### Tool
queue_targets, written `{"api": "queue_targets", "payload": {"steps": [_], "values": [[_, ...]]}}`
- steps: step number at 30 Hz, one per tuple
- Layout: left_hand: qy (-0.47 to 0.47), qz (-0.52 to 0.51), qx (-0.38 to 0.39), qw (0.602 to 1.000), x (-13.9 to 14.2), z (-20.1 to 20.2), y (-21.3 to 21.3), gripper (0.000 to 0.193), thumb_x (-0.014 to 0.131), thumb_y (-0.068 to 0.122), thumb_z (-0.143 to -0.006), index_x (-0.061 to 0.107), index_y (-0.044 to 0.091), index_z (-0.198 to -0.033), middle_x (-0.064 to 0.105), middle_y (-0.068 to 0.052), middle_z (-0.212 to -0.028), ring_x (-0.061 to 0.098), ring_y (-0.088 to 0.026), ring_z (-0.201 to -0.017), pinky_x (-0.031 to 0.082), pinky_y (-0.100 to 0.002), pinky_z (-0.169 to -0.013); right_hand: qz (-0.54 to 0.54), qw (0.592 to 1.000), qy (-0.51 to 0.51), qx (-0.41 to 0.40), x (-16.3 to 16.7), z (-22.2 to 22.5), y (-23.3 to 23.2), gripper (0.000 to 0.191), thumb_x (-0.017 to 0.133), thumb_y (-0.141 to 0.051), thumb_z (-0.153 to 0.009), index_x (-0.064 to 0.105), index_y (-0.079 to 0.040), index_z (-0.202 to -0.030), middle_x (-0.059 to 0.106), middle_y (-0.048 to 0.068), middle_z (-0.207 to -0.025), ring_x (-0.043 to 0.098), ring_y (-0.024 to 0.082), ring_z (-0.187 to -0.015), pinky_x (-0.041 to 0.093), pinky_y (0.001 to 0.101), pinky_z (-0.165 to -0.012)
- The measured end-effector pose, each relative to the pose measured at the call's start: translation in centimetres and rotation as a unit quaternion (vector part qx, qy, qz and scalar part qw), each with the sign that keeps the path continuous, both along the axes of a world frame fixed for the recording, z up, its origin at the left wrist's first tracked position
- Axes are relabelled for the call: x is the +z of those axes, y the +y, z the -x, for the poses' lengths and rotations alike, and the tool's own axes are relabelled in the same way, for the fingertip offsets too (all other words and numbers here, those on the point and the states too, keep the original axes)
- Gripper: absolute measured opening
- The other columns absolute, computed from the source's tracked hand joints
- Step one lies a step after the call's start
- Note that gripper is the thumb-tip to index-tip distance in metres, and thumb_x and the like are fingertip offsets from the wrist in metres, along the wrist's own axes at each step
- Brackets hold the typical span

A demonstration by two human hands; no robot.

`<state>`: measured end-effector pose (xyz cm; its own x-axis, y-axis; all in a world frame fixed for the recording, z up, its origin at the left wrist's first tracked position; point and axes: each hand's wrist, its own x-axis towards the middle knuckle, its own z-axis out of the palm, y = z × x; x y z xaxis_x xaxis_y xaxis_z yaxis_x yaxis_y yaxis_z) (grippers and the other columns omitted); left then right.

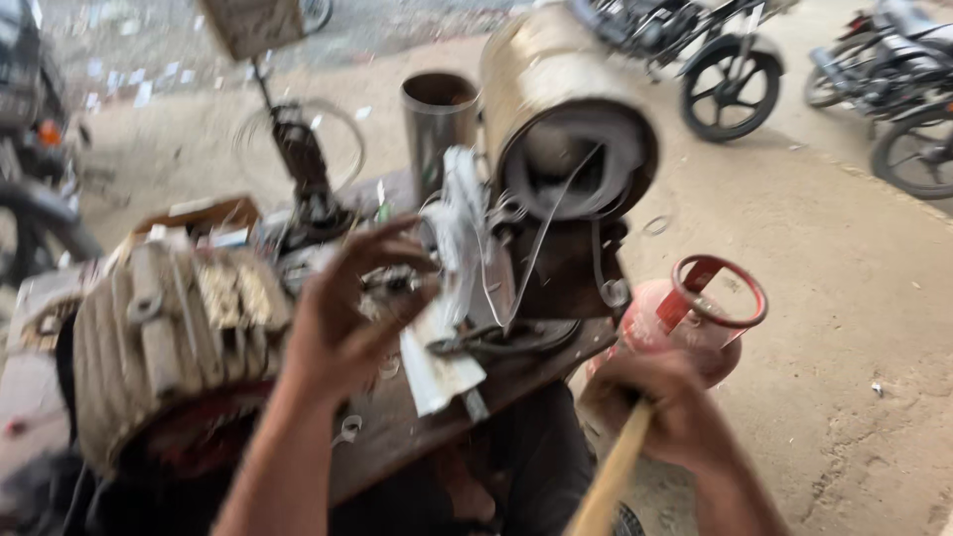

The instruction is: The person winds white insulated wire into a cylindrical metal form using a wooden stick and pliers. They repeatedly push the wire into the form, cut excess wire, and adjust the coil with both hands. The work occurs at a cluttered outdoor workbench with several motorcycles parked nearby.

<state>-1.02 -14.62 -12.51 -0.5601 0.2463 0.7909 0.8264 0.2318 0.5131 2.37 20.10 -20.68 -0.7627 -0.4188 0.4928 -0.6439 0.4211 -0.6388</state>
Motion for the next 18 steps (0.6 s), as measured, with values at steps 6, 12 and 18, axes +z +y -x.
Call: {"api": "queue_targets", "payload": {"steps": [6,12,18], "values": [[-0.157,-0.267,0.064,0.949,-1.7,-1.5,-6.9,0.039,0.073,0.01,-0.099,0.061,0.003,-0.136,0.074,-0.011,-0.11,0.061,-0.01,-0.076,0.049,-0.022,-0.063,-0.242,0.917,-0.276,-0.153,-8.0,0.8,-2.7,0.028,0.088,-0.032,-0.081,0.08,-0.009,-0.094,0.075,0.01,-0.071,0.072,0.023,-0.064,0.057,0.0389,-0.065],[0.018,-0.084,0.145,0.986,-2.8,-3.7,1.5,0.039,0.075,0.002,-0.089,0.064,0.005,-0.126,0.077,-0.005,-0.103,0.077,-0.015,-0.092,0.059,-0.033,-0.083,-0.169,0.972,0.103,-0.128,-7.3,5.7,-10.4,0.037,0.075,-0.022,-0.083,0.07,-0.003,-0.114,0.07,0.019,-0.099,0.067,0.037,-0.096,0.053,0.049,-0.087],[0.096,-0.012,0.131,0.987,0.0,-3.4,5.8,0.047,0.078,0.015,-0.088,0.061,0.003,-0.13,0.071,-0.017,-0.124,0.071,-0.031,-0.118,0.058,-0.041,-0.103,-0.024,0.99,0.059,0.128,-1.3,1.4,-9.6,0.019,0.077,-0.012,-0.084,0.068,-0.005,-0.098,0.074,0.011,-0.093,0.072,0.03,-0.088,0.057,0.0409,-0.075]]}}
